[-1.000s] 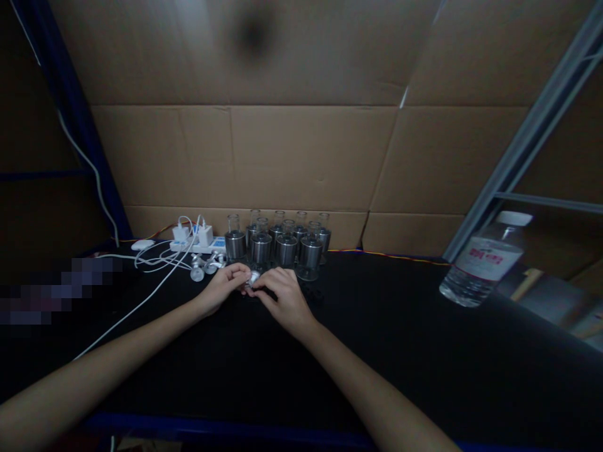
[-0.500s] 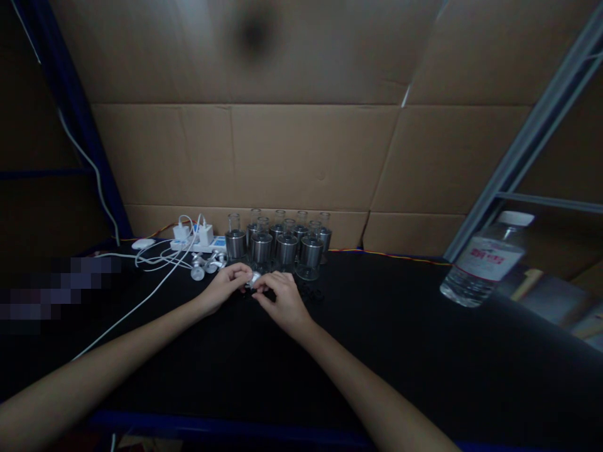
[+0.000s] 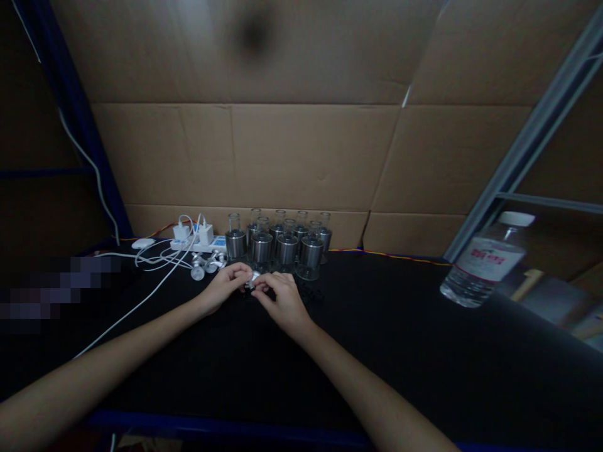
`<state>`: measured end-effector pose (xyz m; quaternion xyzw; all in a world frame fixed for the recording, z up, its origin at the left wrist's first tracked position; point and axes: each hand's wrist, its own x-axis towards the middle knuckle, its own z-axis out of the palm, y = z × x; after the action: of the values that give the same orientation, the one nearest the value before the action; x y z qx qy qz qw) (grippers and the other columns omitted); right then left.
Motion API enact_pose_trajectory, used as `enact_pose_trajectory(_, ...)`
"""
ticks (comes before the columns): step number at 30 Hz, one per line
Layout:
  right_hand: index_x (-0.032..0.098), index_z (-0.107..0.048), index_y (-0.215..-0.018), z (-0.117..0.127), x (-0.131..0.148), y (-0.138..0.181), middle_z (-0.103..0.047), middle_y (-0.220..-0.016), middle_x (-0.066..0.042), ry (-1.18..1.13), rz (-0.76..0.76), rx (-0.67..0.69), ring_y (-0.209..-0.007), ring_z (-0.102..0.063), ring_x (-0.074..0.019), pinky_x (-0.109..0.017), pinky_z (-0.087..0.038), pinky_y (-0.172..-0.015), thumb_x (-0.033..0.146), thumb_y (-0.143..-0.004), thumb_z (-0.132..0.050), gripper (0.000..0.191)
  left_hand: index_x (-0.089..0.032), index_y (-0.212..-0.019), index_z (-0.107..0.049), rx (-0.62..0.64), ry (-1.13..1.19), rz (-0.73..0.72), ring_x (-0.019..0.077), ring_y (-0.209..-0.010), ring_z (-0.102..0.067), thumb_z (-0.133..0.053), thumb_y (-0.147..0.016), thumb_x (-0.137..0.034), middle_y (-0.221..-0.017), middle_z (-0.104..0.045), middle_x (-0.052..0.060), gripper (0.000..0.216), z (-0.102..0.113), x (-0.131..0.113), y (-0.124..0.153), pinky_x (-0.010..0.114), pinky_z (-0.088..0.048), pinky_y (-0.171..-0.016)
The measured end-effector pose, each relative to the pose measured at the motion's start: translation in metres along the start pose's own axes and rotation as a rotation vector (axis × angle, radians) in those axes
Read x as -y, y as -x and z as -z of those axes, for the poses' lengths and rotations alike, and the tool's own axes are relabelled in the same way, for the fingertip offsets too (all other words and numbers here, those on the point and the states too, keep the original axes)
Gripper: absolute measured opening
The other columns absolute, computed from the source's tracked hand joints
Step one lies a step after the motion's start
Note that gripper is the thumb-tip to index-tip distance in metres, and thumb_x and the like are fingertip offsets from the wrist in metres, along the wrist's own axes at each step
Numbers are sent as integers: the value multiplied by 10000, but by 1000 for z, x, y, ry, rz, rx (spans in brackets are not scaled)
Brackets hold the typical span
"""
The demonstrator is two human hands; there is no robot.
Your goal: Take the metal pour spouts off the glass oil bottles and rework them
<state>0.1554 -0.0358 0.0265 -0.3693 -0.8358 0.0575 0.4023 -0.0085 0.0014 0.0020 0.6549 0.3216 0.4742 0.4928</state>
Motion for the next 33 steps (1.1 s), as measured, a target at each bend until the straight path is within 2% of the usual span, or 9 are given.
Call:
enact_pose_trajectory(8,216,-547,-818,1,-2,2,-590,-726,15,161,-11,-44,-732,-518,-149,-293,-299,-692,304,-695,-601,160,-145,-780,-495,2,-27,-35,63,-545,-429,-527,-723,-376,-604,-471,-42,240,0,2,-1,175,-339,-517)
enact_pose_trajectory(14,210,-510,-905,2,-3,2,-583,-895,-23,214,-15,-69,-860,-491,-185,-315,-303,-742,364,-684,-596,282,-134,-786,-494,12,-52,-66,61,-533,-406,-518,-738,-350,-586,-453,-43,222,-1,-1,-1,177,-317,-513)
enact_pose_trajectory(19,209,-466,-992,-1,-4,3,-571,-990,-31,190,5,-54,-926,-475,-187,-322,-303,-789,342,-684,-601,361,-126,-787,-498,25,-62,-88,61,-536,-406,-514,-744,-337,-593,-462,-38,216,-1,-4,1,181,-306,-523)
enact_pose_trajectory(33,215,-459,-959,-3,1,5,-575,-949,-24,187,9,-23,-887,-487,-181,-329,-304,-772,249,-717,-568,268,-130,-785,-489,25,-90,-133,69,-576,-438,-510,-755,-305,-618,-473,-34,178,-3,-8,3,182,-319,-559)
